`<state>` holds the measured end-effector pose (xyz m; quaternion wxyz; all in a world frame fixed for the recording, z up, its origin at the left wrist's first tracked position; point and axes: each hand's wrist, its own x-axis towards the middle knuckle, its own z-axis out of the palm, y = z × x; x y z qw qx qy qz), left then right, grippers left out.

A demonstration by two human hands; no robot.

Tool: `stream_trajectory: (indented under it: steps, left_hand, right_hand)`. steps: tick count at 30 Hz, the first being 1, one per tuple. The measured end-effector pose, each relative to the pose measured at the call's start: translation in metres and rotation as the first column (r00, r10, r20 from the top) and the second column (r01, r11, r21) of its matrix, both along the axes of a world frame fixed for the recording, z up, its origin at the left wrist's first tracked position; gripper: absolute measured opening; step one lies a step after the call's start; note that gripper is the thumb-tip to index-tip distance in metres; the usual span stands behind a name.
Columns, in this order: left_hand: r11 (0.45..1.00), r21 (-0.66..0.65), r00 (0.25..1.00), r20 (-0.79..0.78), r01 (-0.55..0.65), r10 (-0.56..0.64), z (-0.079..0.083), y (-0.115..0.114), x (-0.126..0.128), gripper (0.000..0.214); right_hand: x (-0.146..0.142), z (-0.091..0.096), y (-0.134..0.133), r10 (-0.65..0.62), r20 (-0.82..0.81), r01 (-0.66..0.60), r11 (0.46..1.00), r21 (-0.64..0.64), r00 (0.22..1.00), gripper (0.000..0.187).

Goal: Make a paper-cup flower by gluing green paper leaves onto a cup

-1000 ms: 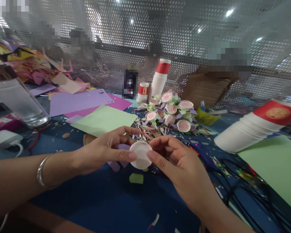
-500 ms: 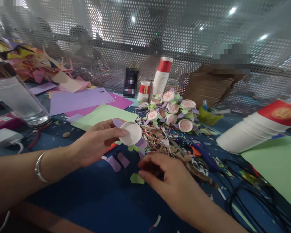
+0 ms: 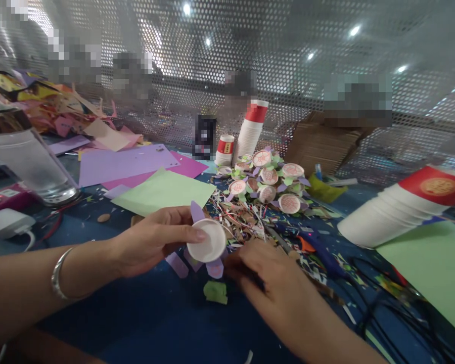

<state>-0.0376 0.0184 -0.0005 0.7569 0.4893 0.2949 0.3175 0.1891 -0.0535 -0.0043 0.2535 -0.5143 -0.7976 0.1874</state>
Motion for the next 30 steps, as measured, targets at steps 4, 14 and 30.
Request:
stream_trajectory:
  steps: [4, 14, 30]
  left_hand:
    - [0.999, -0.001, 0.997, -0.068, 0.039, -0.039, -0.002, 0.0, -0.001, 0.032]
    - [1.0, 0.008, 1.0, -0.006, 0.001, -0.001, 0.001, -0.002, 0.001, 0.044]
    - [0.997, 0.074, 1.0, 0.007, -0.01, 0.01, -0.006, 0.004, 0.0, 0.042]
  right_hand:
    - [0.045, 0.014, 0.005, -0.293, 0.055, 0.286, 0.951, 0.115, 0.954, 0.025]
    - [0.149, 0.003, 0.029, -0.586, 0.311, 0.653, 0.735, -0.184, 0.748, 0.042]
    - [0.146, -0.005, 0.029, -0.681, 0.049, 0.624, 0.637, -0.453, 0.731, 0.035]
